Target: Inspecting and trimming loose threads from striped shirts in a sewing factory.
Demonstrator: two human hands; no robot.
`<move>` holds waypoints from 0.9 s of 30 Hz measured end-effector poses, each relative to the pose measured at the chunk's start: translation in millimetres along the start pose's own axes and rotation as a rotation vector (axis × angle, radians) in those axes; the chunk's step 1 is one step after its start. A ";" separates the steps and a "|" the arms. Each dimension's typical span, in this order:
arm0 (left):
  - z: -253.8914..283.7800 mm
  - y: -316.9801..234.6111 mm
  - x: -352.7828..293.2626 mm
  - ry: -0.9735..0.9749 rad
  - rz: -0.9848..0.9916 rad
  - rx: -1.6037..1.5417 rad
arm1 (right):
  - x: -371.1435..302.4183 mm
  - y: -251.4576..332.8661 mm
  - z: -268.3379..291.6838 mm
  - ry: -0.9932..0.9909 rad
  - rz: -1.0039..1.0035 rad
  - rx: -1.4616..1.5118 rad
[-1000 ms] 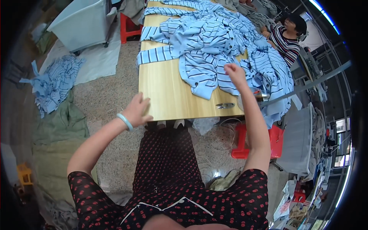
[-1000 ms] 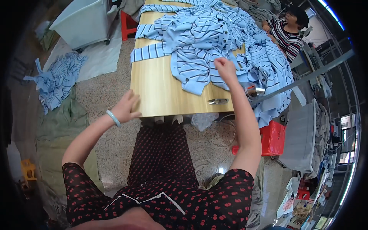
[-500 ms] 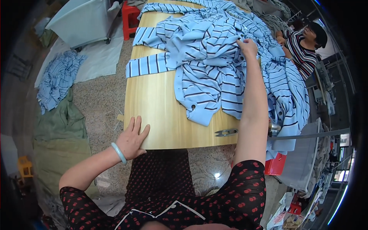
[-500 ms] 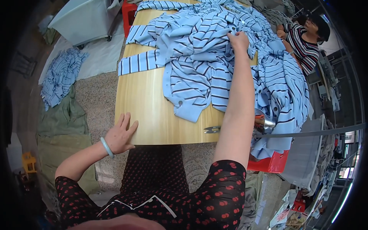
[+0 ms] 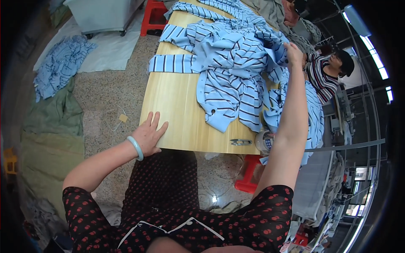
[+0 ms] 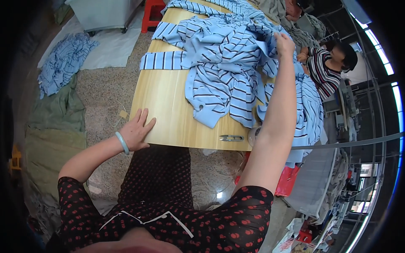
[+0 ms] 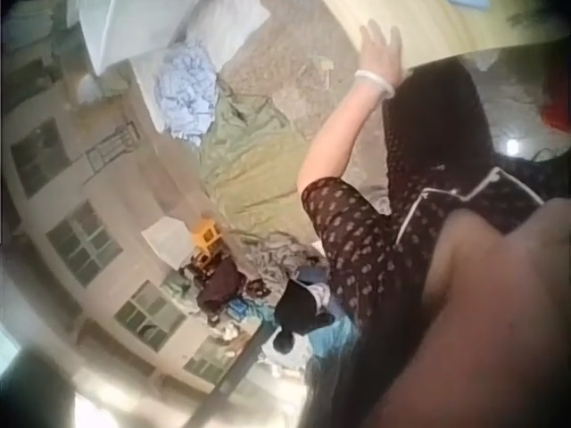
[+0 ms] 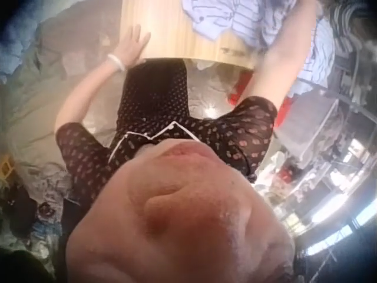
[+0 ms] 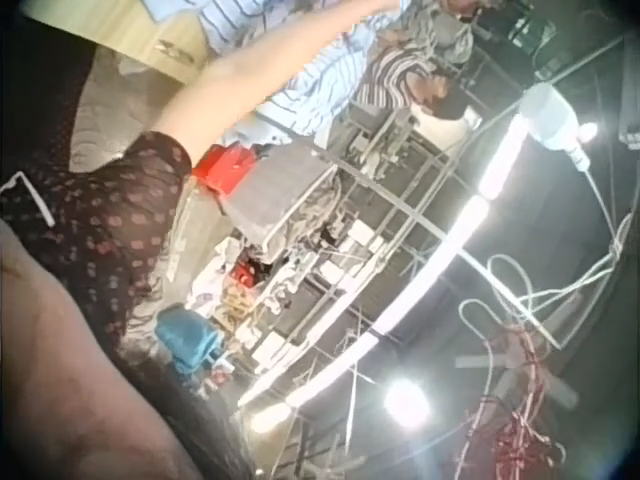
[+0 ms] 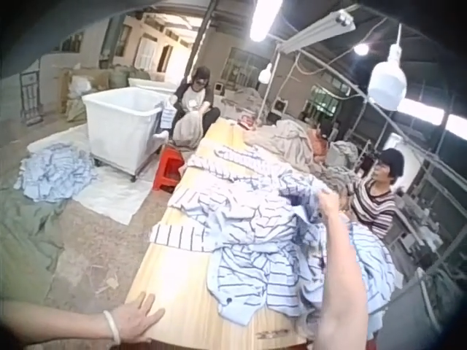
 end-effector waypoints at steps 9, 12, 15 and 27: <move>-5.9 6.8 -3.3 -0.036 -0.004 -0.041 | -4.0 170.6 68.3 0.036 0.244 0.552; 0.9 6.0 -3.7 -0.034 0.022 -0.122 | -10.6 215.4 92.4 0.150 0.316 0.727; 7.3 25.9 7.1 -0.059 0.110 -0.619 | -38.6 256.5 74.7 0.242 0.316 0.759; 123.1 -0.8 -11.1 -0.990 0.195 -1.002 | -214.8 324.8 52.2 0.721 0.248 0.711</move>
Point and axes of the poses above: each hand's wrist, its own x-axis towards the middle knuckle, its own z-axis out of the back of the hand, y = z × x, the point moved 1 cm from there along x, towards the middle knuckle, and after that the axes turned 3 degrees about z, right-handed, at the moved point
